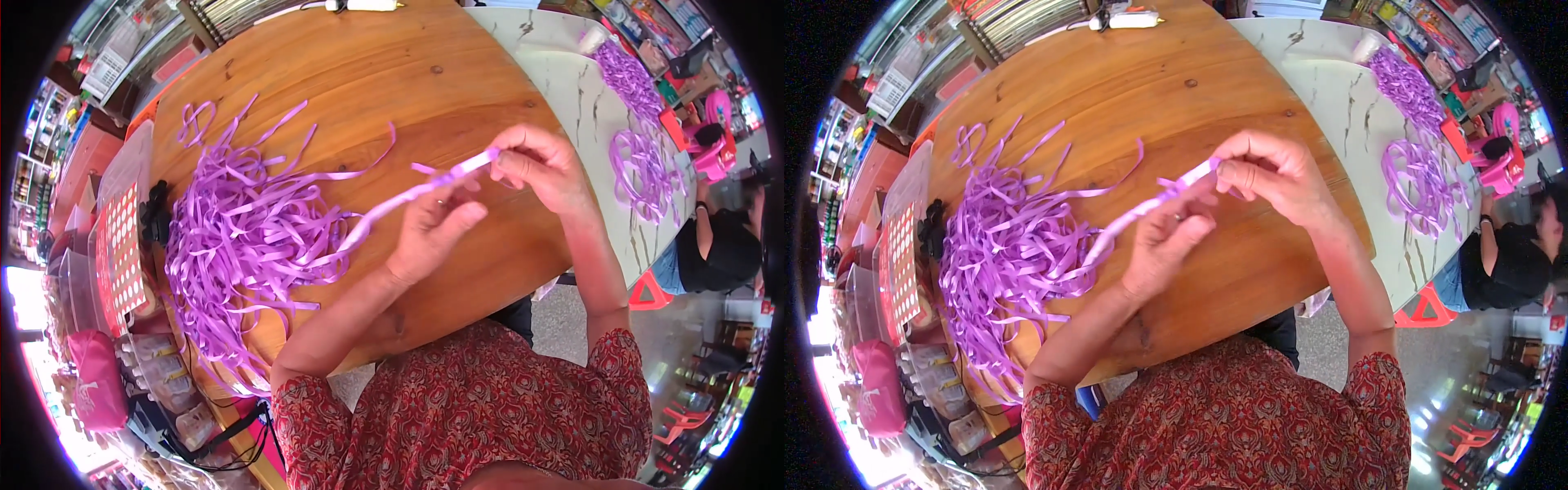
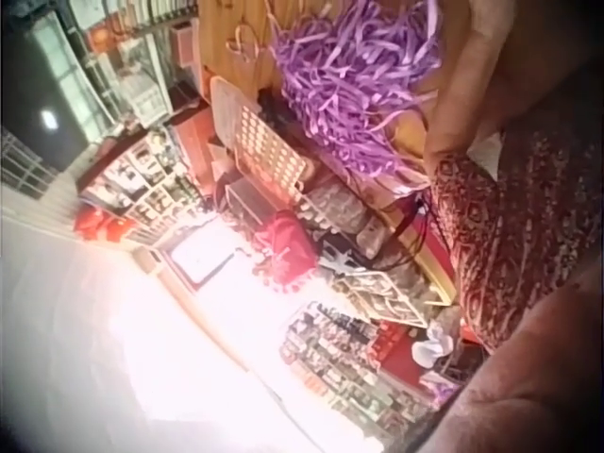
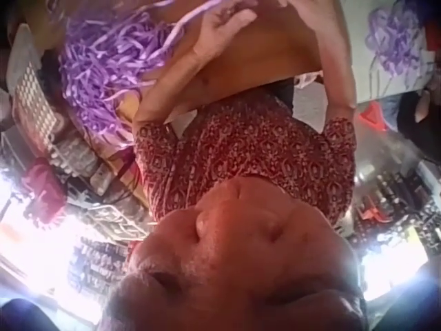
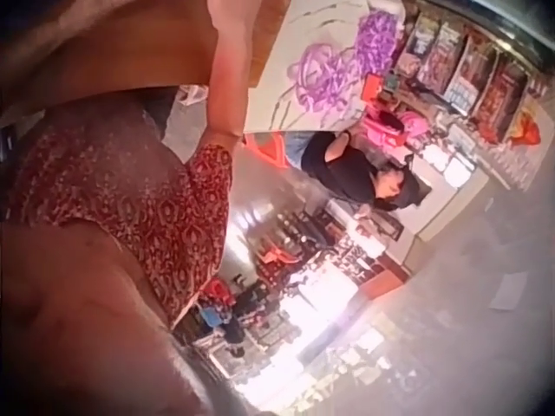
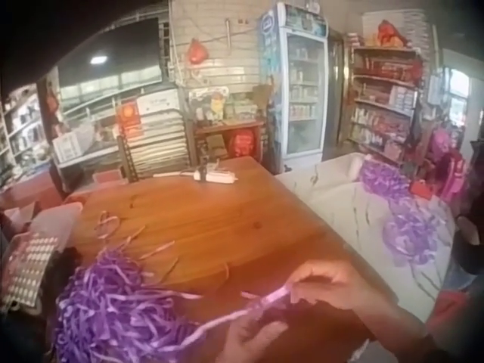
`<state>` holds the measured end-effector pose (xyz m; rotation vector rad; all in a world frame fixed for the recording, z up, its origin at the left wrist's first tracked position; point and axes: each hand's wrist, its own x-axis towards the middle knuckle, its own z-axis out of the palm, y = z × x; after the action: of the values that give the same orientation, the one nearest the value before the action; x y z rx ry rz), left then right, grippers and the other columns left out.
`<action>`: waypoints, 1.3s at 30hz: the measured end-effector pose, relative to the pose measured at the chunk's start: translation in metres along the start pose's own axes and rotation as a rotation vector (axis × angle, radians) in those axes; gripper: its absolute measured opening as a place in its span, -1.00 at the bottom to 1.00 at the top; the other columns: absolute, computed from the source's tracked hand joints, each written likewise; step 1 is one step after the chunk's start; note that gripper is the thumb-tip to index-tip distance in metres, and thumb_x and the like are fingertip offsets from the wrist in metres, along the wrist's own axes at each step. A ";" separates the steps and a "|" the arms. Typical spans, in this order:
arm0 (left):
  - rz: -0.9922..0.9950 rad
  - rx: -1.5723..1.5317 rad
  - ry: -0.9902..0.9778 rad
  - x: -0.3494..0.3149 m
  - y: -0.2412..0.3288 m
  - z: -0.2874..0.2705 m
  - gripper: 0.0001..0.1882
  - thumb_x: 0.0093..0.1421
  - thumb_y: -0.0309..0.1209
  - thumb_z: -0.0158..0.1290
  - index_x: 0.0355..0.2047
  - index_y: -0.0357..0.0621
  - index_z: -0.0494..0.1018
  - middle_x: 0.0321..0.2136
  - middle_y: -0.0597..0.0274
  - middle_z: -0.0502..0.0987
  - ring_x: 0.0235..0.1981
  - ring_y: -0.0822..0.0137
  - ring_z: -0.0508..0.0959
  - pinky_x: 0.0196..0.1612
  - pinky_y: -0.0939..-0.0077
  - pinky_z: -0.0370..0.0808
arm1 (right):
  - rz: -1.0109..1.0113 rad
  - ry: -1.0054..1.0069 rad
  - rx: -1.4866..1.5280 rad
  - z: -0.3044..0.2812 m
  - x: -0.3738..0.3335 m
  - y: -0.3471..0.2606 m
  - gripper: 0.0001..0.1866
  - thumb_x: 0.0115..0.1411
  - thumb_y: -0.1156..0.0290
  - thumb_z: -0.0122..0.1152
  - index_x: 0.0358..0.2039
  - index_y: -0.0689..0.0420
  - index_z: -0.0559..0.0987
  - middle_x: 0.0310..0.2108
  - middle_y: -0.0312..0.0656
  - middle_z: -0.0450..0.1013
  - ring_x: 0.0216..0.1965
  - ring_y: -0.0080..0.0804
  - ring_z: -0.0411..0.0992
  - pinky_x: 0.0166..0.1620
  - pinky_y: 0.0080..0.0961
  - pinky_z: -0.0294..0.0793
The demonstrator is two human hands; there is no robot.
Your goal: The person rolls purple ribbons into small coils by hand and threads a long ribbon through the center of each coil to create a chain. They repeat this process, adding more ribbon coils one at a time to the growing strand.
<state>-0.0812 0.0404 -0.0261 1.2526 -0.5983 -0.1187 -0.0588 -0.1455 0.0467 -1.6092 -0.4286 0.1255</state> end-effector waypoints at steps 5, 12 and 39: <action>-0.068 -0.316 0.211 0.014 0.023 -0.001 -0.78 0.24 -0.39 -0.02 -0.16 -0.21 0.44 -0.34 0.31 0.47 -0.37 0.51 0.45 -0.23 0.61 0.41 | 0.067 -0.003 -0.076 -0.008 -0.024 0.011 -0.90 0.16 0.54 0.10 -0.29 0.22 0.52 -0.50 -0.33 0.44 -0.52 -0.69 0.33 -0.49 -0.74 0.26; -0.031 -0.282 0.342 0.026 0.023 -0.032 -0.73 0.28 -0.32 -0.09 -0.16 -0.25 0.44 -0.40 0.23 0.52 -0.41 0.47 0.47 -0.33 0.55 0.45 | 0.232 0.221 -0.172 -0.044 -0.041 0.019 -0.86 0.14 0.49 0.14 -0.28 0.23 0.55 -0.50 -0.30 0.45 -0.50 -0.67 0.32 -0.45 -0.72 0.26; -0.517 -0.219 -0.033 0.011 0.054 -0.011 -0.65 0.28 -0.22 -0.09 -0.06 -0.21 0.39 -0.39 0.37 0.48 -0.46 0.58 0.36 -0.39 0.68 0.34 | -0.581 -0.004 -0.843 0.024 -0.022 -0.021 -0.75 -0.03 0.57 0.22 -0.28 0.08 0.57 -0.39 -0.29 0.41 -0.42 -0.33 0.41 -0.38 -0.45 0.44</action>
<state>-0.0787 0.0632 0.0253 1.1681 -0.2678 -0.6211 -0.0914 -0.1305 0.0613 -2.2175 -1.0239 -0.5634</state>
